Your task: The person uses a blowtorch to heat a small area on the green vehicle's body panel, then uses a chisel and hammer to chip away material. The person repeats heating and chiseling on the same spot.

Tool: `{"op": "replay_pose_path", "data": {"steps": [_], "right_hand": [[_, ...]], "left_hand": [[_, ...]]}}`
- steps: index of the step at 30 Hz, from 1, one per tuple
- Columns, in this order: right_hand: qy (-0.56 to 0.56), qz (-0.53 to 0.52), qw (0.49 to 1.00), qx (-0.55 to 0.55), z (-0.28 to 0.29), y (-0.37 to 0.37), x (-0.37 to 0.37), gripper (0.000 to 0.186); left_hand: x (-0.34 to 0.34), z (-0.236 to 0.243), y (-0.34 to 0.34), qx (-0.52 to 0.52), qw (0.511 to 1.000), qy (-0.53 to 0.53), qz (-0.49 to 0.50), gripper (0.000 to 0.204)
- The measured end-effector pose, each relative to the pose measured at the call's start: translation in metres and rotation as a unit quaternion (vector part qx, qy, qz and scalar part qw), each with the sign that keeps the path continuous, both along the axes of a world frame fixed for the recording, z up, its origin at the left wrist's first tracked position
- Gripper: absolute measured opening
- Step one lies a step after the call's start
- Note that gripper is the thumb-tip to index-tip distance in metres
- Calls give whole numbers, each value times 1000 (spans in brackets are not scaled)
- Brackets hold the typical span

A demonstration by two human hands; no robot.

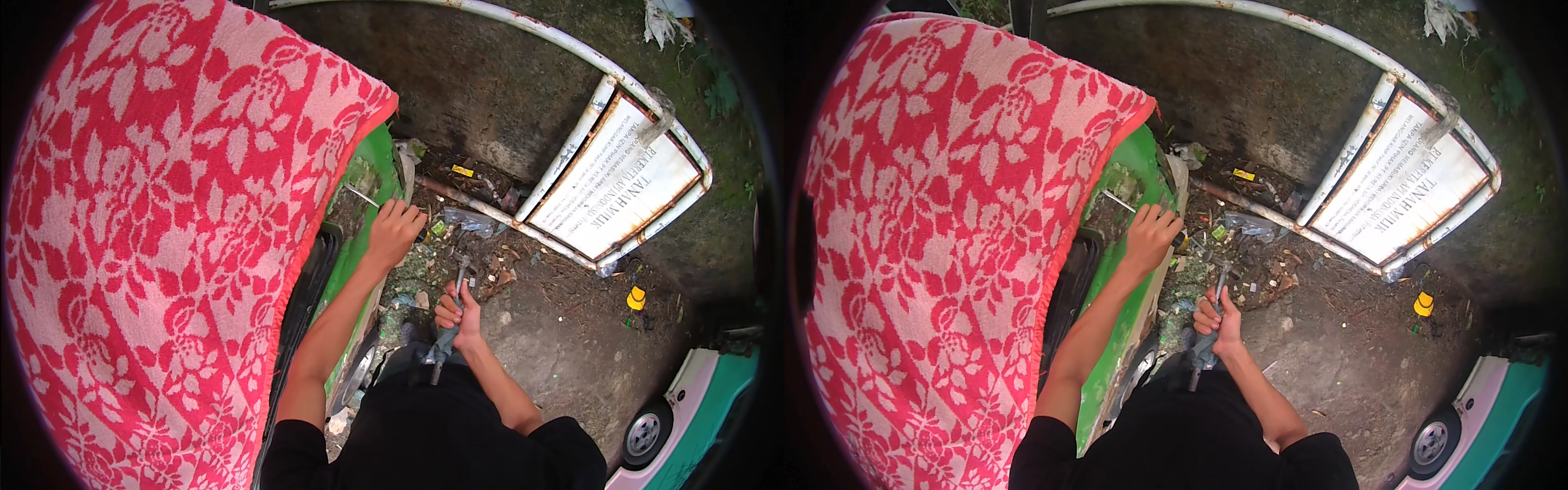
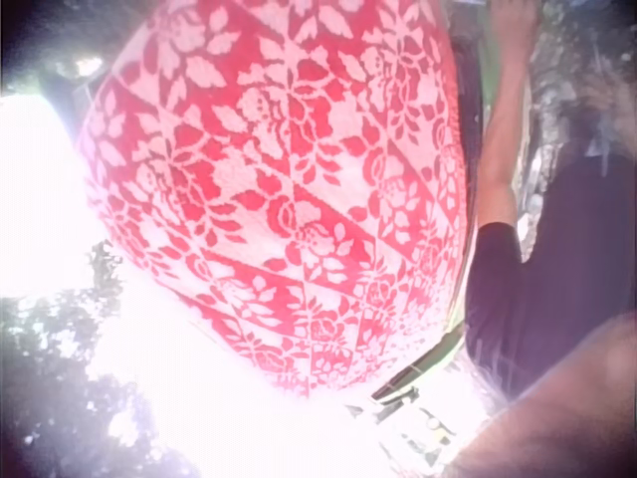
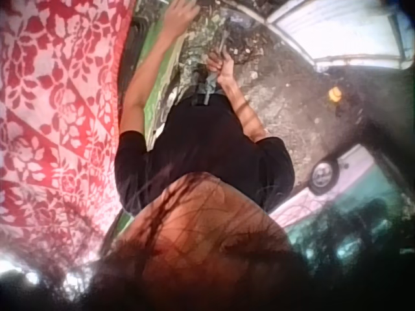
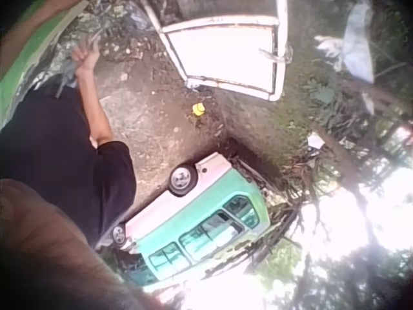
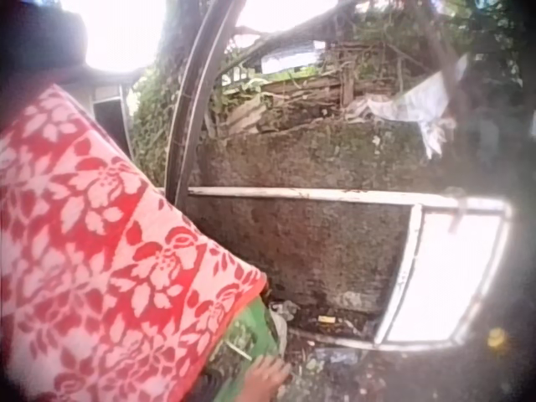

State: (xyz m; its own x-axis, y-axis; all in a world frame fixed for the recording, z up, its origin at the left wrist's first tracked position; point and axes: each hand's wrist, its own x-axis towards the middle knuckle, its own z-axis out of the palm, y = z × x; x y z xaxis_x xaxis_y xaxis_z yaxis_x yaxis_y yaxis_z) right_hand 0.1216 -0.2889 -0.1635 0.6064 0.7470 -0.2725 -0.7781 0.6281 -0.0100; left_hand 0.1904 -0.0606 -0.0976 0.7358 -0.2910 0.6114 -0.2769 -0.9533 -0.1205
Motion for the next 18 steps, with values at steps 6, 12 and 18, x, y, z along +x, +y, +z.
{"op": "replay_pose_path", "data": {"steps": [6,12,18], "right_hand": [[-1,-12,1000,-6,0,-2,4,40],[11,-25,1000,8,-3,-2,2,40],[17,-20,1000,3,0,-3,1,41]], "left_hand": [[2,-5,-1,-16,1000,-10,6,8],[6,-6,-1,-19,1000,-22,-2,7],[8,-11,1,-30,998,-46,-14,8]]}}
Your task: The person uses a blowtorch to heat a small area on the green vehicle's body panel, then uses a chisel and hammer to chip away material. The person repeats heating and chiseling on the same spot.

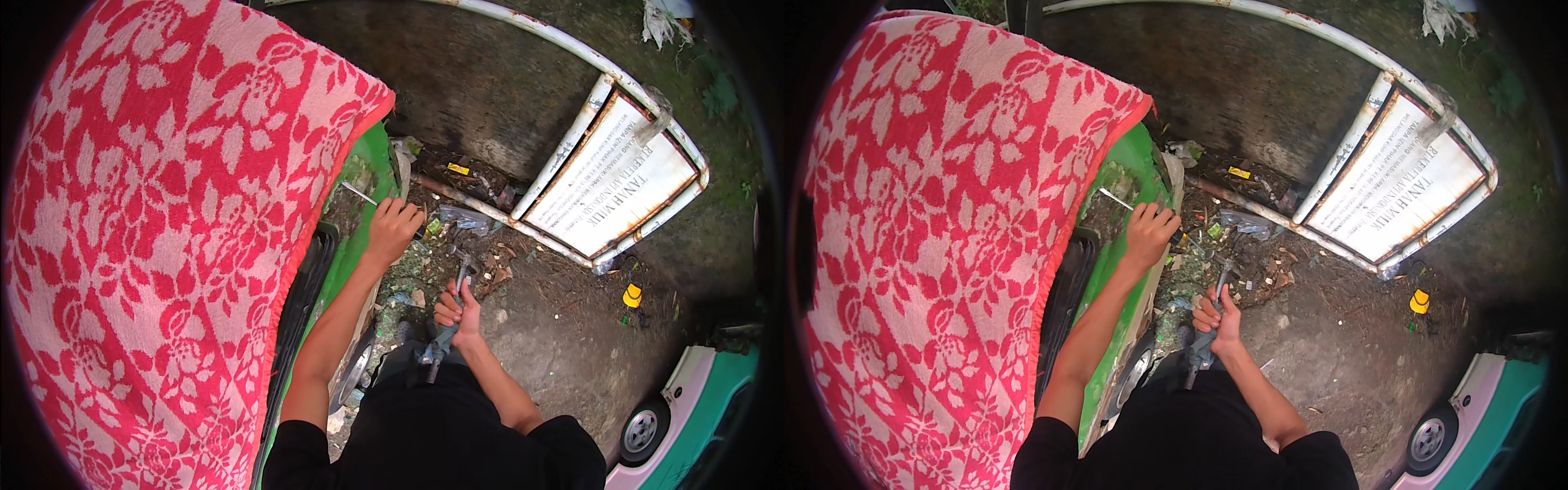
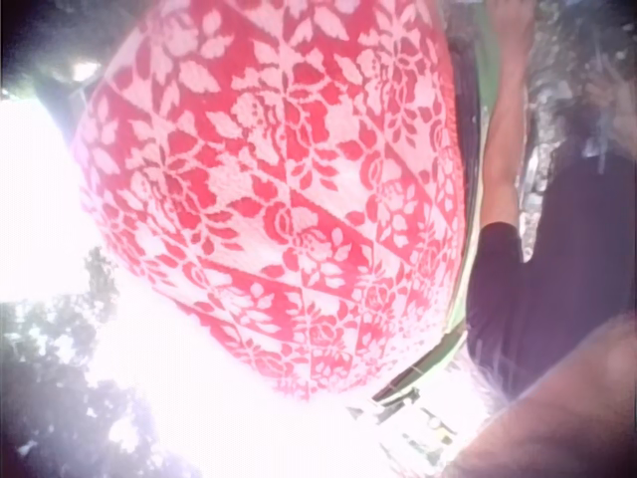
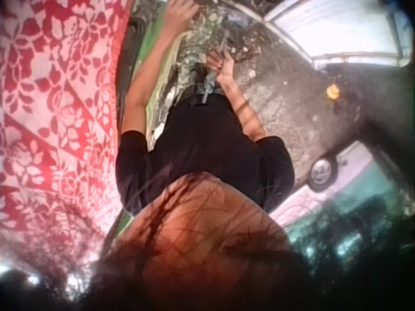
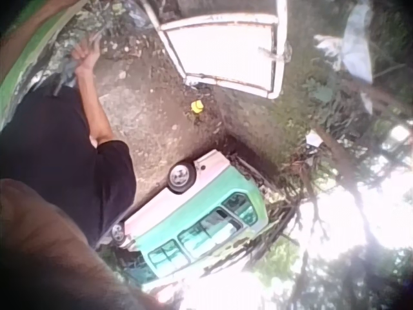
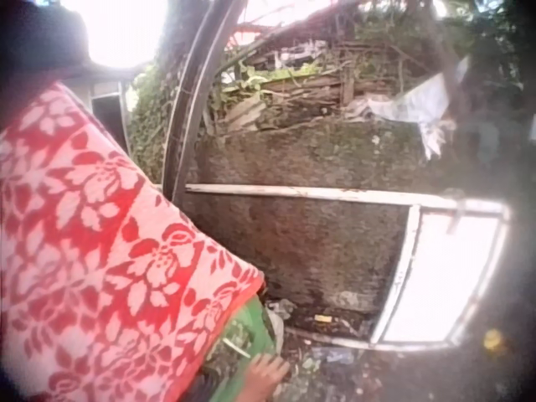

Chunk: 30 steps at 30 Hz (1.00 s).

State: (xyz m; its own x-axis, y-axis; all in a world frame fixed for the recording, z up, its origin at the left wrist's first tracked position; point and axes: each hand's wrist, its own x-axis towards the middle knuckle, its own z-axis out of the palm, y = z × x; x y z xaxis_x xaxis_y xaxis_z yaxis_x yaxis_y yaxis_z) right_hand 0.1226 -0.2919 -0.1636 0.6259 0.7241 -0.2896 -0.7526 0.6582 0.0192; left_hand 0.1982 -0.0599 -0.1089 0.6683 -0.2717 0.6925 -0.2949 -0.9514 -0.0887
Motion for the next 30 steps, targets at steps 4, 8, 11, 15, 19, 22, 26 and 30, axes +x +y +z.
{"op": "replay_pose_path", "data": {"steps": [4,8,11,15,19,22,26,30], "right_hand": [[-20,7,1000,-14,4,2,-1,41],[4,-7,1000,11,5,6,-1,40],[56,-23,998,16,4,10,0,39],[46,21,999,-12,9,27,7,39],[68,36,997,-14,12,30,11,40],[135,-51,989,-36,10,31,6,39],[73,26,997,-2,3,29,8,38],[141,-44,989,-25,1,31,4,38]], "left_hand": [[-1,0,1,6,1000,11,1,8],[-2,1,1,15,1000,19,10,7],[-2,3,0,17,1000,16,13,7],[-1,1,0,8,1000,13,13,6],[-2,1,2,2,1000,21,8,7],[-3,1,2,6,1000,20,0,9],[-4,1,3,9,1000,21,-2,9],[-3,-2,5,25,999,29,0,8]]}}
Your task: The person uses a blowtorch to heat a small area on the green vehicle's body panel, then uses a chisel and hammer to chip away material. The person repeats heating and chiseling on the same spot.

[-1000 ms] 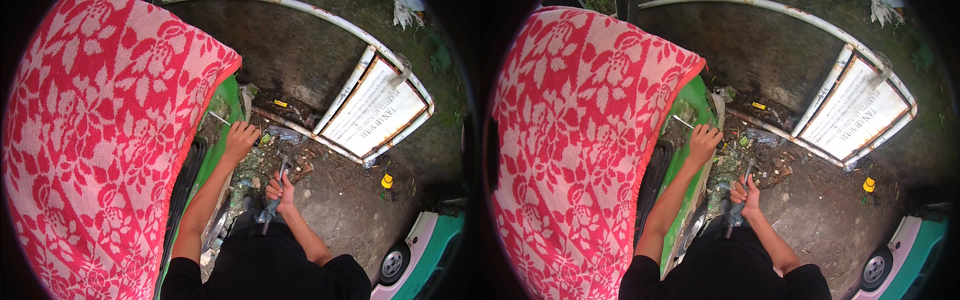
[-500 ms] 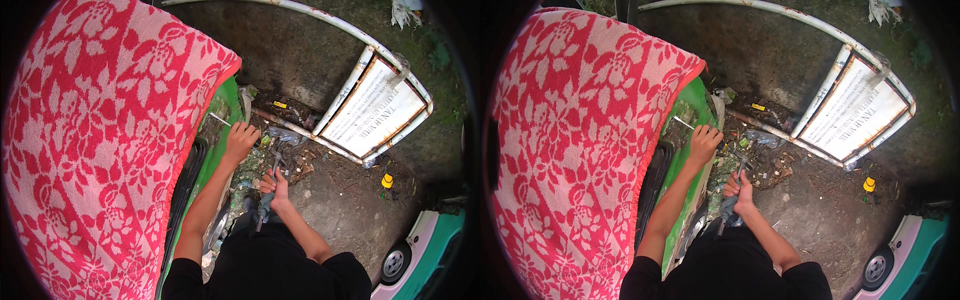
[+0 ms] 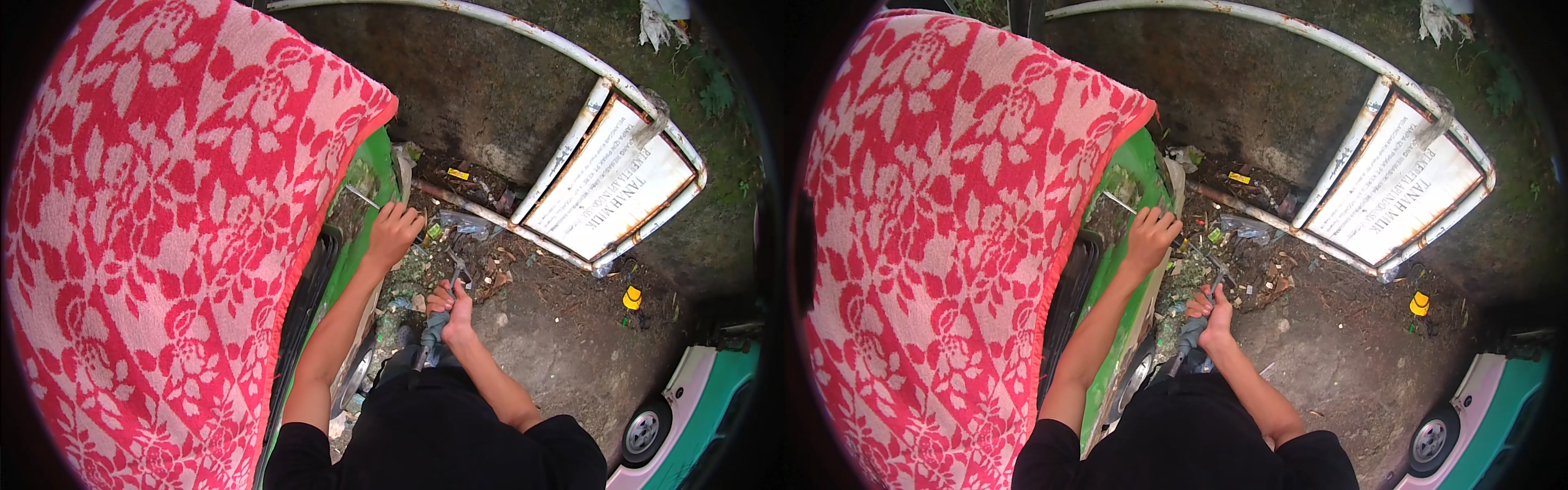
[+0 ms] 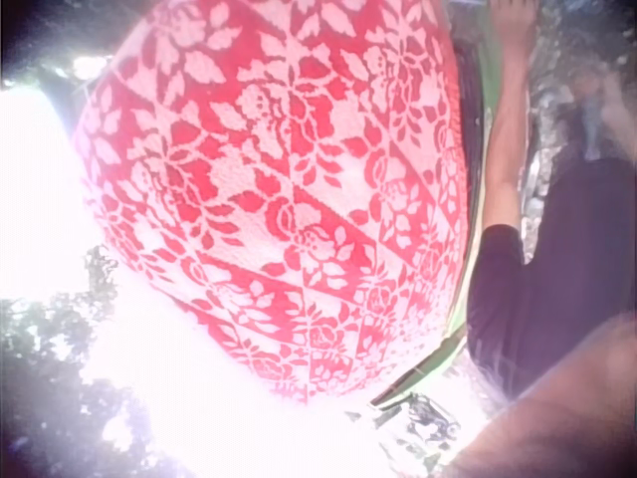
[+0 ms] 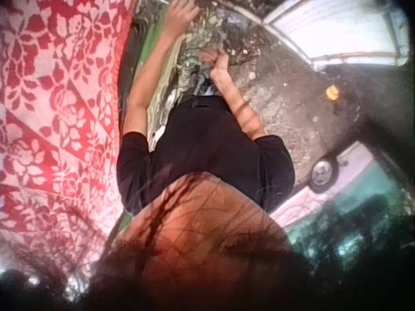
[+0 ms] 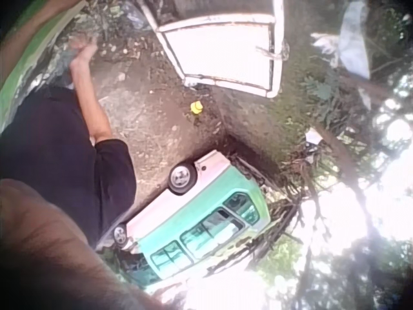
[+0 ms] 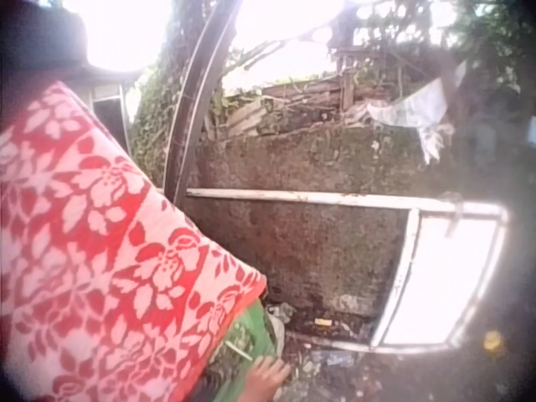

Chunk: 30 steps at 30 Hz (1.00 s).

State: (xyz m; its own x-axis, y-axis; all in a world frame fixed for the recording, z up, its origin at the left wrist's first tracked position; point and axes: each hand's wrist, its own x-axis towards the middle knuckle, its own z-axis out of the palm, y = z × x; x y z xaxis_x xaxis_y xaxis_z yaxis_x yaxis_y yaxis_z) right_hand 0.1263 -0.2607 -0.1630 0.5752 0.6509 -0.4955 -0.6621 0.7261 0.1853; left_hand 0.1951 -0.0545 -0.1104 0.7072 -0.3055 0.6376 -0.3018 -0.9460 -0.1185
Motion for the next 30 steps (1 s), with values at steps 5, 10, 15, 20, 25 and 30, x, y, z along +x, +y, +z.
{"op": "replay_pose_path", "data": {"steps": [5,10,15,20,25,30], "right_hand": [[-49,104,992,55,7,2,1,41],[17,-21,1000,-15,3,4,2,37],[-36,92,995,12,10,-1,4,42],[74,-28,997,-28,1,-8,3,42],[-44,92,994,47,2,-1,10,41],[21,8,999,-33,-2,0,17,41]], "left_hand": [[-1,0,1,-2,1000,-12,-5,7],[-2,1,2,11,1000,6,-3,8],[-1,5,0,-3,1000,-6,-3,8],[2,-5,1,19,1000,-8,17,4],[6,-2,-1,23,999,-14,28,3],[6,-12,3,36,998,-18,41,7]]}}
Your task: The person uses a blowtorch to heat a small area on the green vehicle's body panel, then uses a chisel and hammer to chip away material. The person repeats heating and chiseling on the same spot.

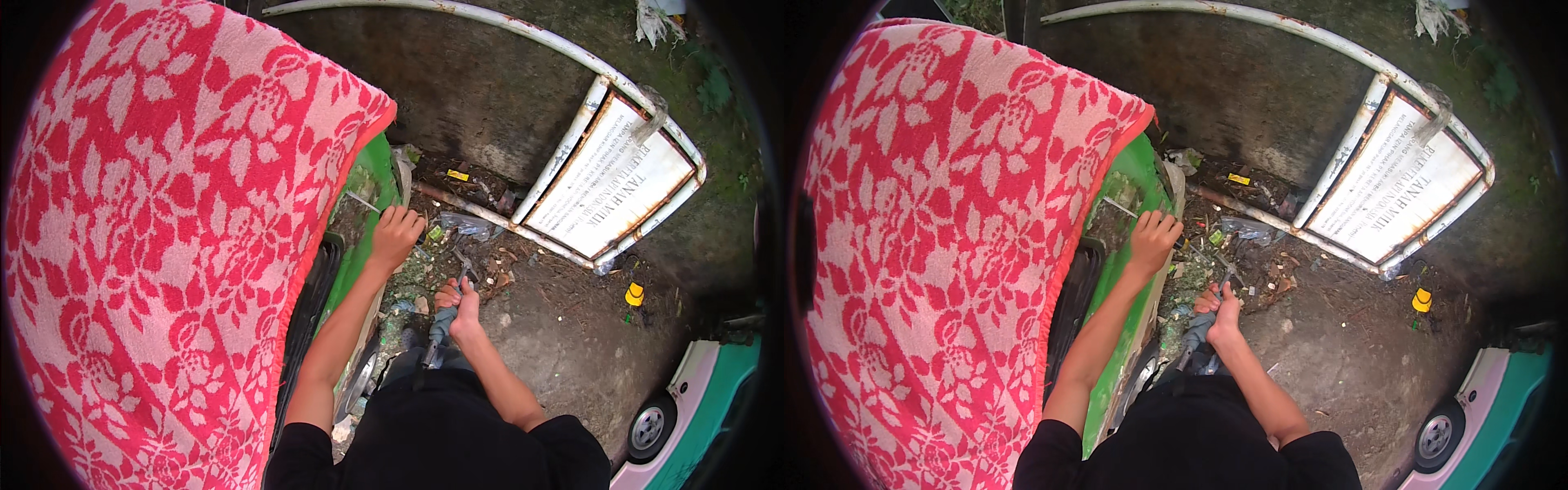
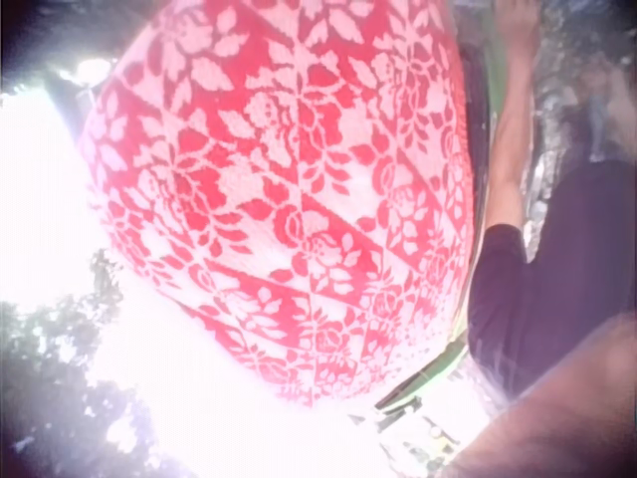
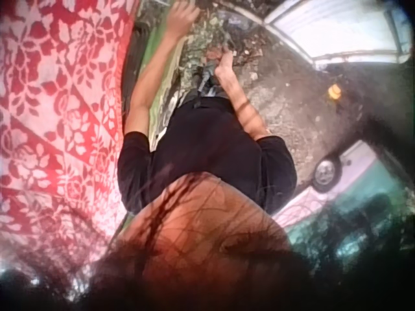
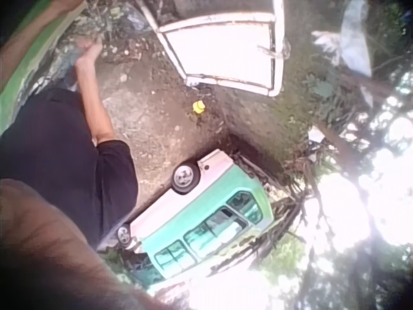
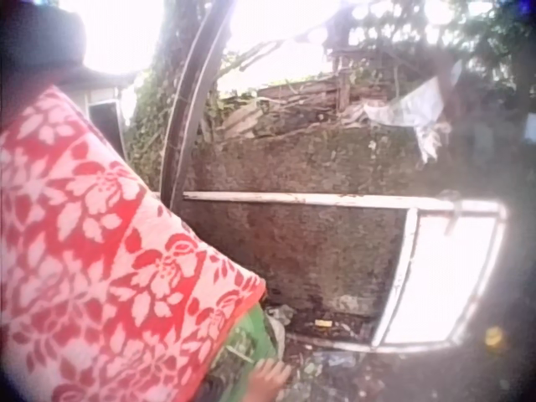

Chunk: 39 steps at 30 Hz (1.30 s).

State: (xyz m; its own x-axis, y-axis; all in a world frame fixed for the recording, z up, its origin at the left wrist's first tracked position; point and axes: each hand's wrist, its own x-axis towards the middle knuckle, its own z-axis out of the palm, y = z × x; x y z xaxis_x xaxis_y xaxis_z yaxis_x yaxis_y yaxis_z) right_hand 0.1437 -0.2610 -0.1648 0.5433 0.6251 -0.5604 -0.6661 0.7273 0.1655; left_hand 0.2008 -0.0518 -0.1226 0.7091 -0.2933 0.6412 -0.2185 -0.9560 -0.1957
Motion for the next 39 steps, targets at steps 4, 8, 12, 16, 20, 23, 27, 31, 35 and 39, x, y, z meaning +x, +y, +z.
{"op": "replay_pose_path", "data": {"steps": [4,8,12,16,20,23,27,31,35,39], "right_hand": [[-67,65,995,44,6,0,0,42],[-37,16,999,6,7,-6,2,41],[-62,21,998,-21,14,-10,1,41],[-68,30,997,-24,19,-7,-3,41],[-71,34,997,-18,17,-10,-4,42],[-73,32,997,-21,17,-11,-3,42],[-79,29,996,-25,18,-11,-3,41],[-110,20,991,-68,28,-3,-7,41],[-175,73,982,-11,28,-4,-8,41],[-126,45,989,-63,26,-4,-7,41]], "left_hand": [[-1,1,0,-9,1000,19,-4,7],[-1,5,-1,-14,1000,17,-4,7],[-3,11,-6,-40,999,1,-24,7],[-4,13,-9,-66,997,-4,-27,7],[-3,12,-11,-65,997,-14,-26,6],[-2,9,-10,-48,999,-10,-12,4],[-1,6,-11,-54,998,-7,-8,8],[1,4,-12,-60,998,-21,1,8],[2,1,-11,-61,998,-21,5,8],[1,3,-10,-58,998,-15,-8,7]]}}
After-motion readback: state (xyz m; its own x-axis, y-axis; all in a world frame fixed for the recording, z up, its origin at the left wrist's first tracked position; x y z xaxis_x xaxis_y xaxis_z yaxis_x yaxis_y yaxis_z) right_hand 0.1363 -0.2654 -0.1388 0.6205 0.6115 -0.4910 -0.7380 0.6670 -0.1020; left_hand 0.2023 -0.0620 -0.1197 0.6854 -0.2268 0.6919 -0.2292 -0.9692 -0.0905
